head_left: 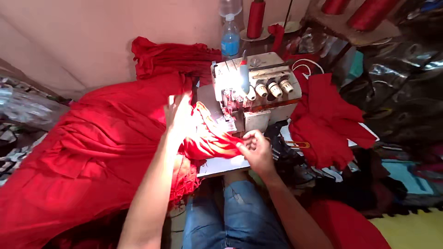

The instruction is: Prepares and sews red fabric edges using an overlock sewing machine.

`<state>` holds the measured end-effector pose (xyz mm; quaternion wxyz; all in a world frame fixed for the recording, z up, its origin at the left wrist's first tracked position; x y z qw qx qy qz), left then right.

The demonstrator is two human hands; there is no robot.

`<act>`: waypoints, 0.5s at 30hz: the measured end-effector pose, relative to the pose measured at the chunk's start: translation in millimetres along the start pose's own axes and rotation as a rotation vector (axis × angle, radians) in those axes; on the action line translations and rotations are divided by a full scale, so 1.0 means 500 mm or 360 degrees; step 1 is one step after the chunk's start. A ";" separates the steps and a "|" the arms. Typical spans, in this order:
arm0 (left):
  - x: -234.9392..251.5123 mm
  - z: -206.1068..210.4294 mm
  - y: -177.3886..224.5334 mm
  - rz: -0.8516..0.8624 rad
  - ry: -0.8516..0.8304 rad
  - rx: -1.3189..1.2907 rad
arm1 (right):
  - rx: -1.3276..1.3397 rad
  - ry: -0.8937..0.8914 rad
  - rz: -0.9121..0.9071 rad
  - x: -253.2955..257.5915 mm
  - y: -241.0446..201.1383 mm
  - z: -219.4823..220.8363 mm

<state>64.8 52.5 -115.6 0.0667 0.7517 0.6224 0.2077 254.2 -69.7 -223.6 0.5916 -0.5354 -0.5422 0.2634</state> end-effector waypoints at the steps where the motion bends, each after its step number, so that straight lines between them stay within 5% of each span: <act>1: 0.034 0.007 -0.018 -0.0050 -0.0151 0.0060 | 0.0100 -0.0189 0.0126 -0.009 -0.007 -0.001; 4: 0.028 -0.035 -0.017 -0.0052 0.0104 0.0008 | 0.0015 -0.0523 0.0180 -0.022 -0.029 -0.029; 9: -0.153 -0.264 0.090 0.0682 0.0990 -0.0517 | -0.0306 0.0350 -0.0664 -0.026 -0.157 -0.220; 12: -0.210 -0.310 0.151 0.0980 0.0974 -0.0880 | -0.0461 0.0769 -0.1056 -0.029 -0.281 -0.377; 15: -0.221 -0.294 0.240 0.1091 0.0511 -0.1155 | -0.0625 0.0937 -0.1675 -0.013 -0.290 -0.609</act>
Point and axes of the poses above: each hand's wrist, its own x-axis towards the middle knuckle, its own z-axis out of the palm, y = z × x, the point moved 1 cm from there along x, towards the middle knuckle, and after that the axes turned 7 degrees about -z, right-handed, at the moved point
